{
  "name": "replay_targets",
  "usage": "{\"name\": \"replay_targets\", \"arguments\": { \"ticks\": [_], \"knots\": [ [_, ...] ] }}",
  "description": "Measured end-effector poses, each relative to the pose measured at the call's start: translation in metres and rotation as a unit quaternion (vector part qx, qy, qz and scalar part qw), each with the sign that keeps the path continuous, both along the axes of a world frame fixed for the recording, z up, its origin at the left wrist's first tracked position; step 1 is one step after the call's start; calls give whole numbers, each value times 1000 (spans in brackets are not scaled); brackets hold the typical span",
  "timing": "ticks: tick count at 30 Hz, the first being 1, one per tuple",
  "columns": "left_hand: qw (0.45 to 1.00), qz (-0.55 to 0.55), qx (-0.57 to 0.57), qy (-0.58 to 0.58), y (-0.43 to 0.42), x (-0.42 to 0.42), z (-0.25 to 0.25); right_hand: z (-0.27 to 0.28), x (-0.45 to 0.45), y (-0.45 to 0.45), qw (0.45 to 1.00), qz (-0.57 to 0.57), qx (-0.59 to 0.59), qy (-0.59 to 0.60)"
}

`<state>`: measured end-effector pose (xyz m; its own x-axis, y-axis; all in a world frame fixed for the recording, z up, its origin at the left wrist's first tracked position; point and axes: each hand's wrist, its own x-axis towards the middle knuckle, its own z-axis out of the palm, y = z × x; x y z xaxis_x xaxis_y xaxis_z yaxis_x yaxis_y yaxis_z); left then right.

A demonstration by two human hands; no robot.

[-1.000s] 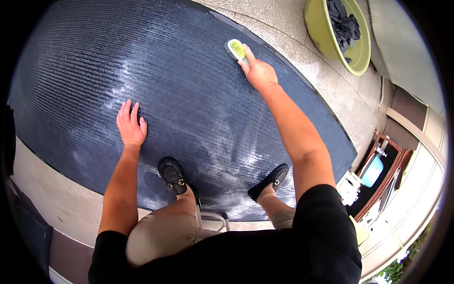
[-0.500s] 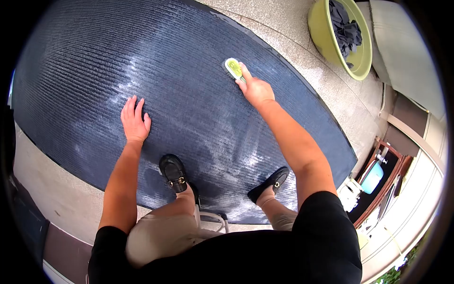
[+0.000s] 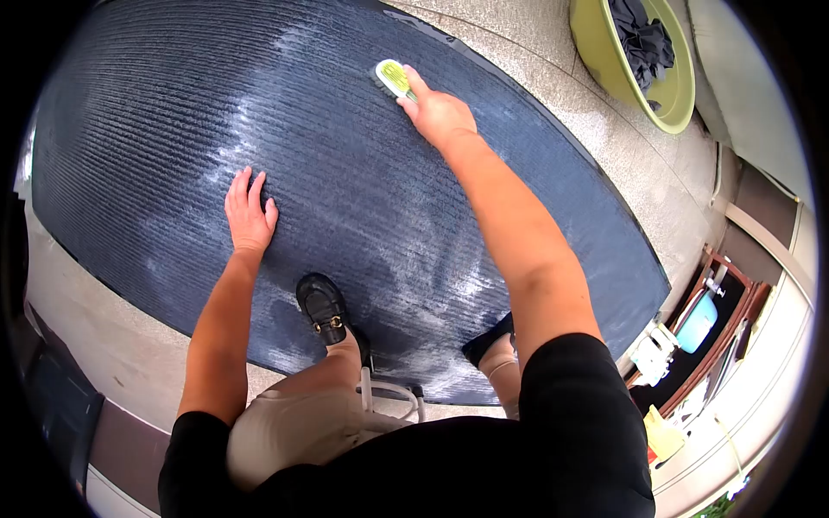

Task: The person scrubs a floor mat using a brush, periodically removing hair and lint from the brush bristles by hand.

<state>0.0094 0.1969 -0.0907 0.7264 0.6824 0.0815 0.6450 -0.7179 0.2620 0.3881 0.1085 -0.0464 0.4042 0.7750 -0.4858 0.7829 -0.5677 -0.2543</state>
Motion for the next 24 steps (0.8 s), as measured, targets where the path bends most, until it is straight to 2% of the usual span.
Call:
{"name": "replay_targets", "arguments": {
  "ticks": [2,5,6,11,13,16,20,22,24],
  "knots": [
    [1000,-3,-8,5,1,1,3,4,23,-67,999,-35,-21,-10],
    [999,-10,-12,29,-4,-2,6,1,20,-99,996,-62,-2,-57],
    [999,-9,1,38,-3,1,5,8,13,-80,995,-72,-47,-57],
    [998,-13,4,61,-4,3,6,14,-1,53,998,-54,0,-11],
    [997,-7,-4,75,-2,5,10,14,-2,74,999,-33,25,-9],
    [996,-16,-4,88,1,4,13,19,7,33,1000,-29,-9,-8],
    [995,-25,-5,93,0,0,10,6,52,-81,997,-44,-38,-50],
    [995,-26,1,96,0,0,8,12,57,-91,995,-65,-61,-41],
    [993,-28,11,111,-1,0,9,11,50,-65,996,-59,-56,-45]
  ]
}}
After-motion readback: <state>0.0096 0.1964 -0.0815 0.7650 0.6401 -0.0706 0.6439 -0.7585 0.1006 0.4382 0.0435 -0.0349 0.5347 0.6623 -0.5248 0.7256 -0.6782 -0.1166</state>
